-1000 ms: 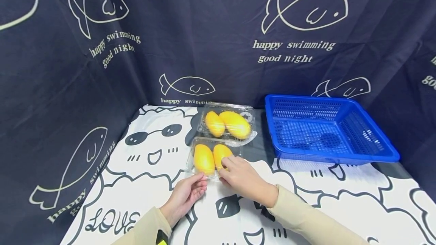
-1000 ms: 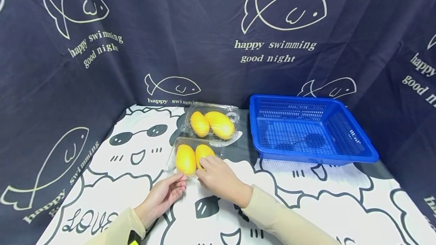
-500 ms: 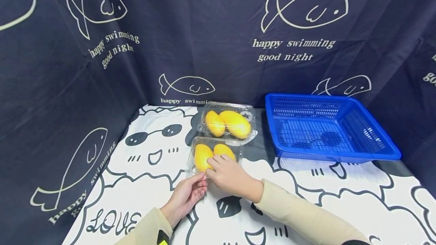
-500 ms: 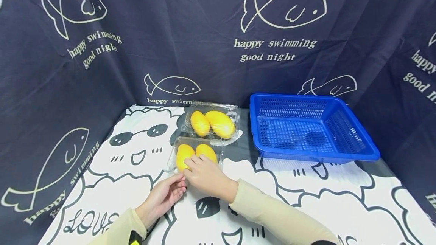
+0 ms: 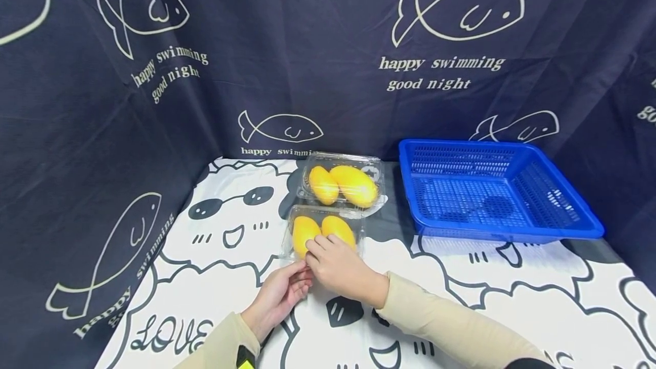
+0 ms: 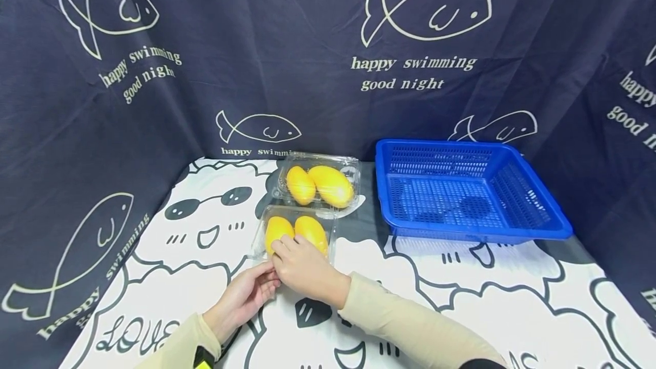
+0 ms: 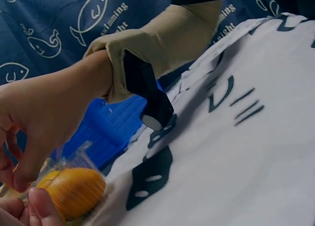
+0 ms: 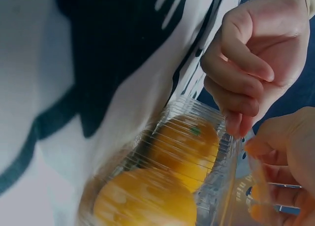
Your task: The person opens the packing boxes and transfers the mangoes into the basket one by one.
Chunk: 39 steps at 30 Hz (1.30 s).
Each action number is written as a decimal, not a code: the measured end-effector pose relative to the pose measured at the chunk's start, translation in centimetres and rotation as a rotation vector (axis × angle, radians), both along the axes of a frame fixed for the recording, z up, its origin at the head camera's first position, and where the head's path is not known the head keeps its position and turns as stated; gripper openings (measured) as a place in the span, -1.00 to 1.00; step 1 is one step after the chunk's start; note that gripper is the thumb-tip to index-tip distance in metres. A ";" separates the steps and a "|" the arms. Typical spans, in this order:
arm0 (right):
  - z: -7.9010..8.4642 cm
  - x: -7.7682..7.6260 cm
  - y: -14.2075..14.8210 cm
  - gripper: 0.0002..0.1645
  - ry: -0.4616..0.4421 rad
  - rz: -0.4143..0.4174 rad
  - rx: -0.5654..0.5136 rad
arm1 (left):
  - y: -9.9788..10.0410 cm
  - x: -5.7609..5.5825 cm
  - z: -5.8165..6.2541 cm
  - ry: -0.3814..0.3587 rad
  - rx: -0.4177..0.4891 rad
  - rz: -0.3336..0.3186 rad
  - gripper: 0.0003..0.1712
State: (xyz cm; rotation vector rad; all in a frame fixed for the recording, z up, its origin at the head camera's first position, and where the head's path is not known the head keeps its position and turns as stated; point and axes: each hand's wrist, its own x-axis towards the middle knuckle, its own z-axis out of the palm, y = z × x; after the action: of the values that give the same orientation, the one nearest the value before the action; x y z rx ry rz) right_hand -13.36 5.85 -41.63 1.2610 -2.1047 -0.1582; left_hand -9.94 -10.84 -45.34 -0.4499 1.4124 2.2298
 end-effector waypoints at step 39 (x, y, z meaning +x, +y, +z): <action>1.9 -1.9 0.1 -0.86 -0.031 0.032 -0.270 | 0.8 -1.4 0.9 -0.016 0.066 -0.023 -0.68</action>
State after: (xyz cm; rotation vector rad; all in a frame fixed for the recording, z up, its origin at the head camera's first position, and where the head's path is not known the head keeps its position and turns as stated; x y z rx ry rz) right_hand -15.30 6.00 -39.69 1.1404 -2.0500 0.1561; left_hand -11.30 -10.02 -44.44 -0.4261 1.3255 2.2424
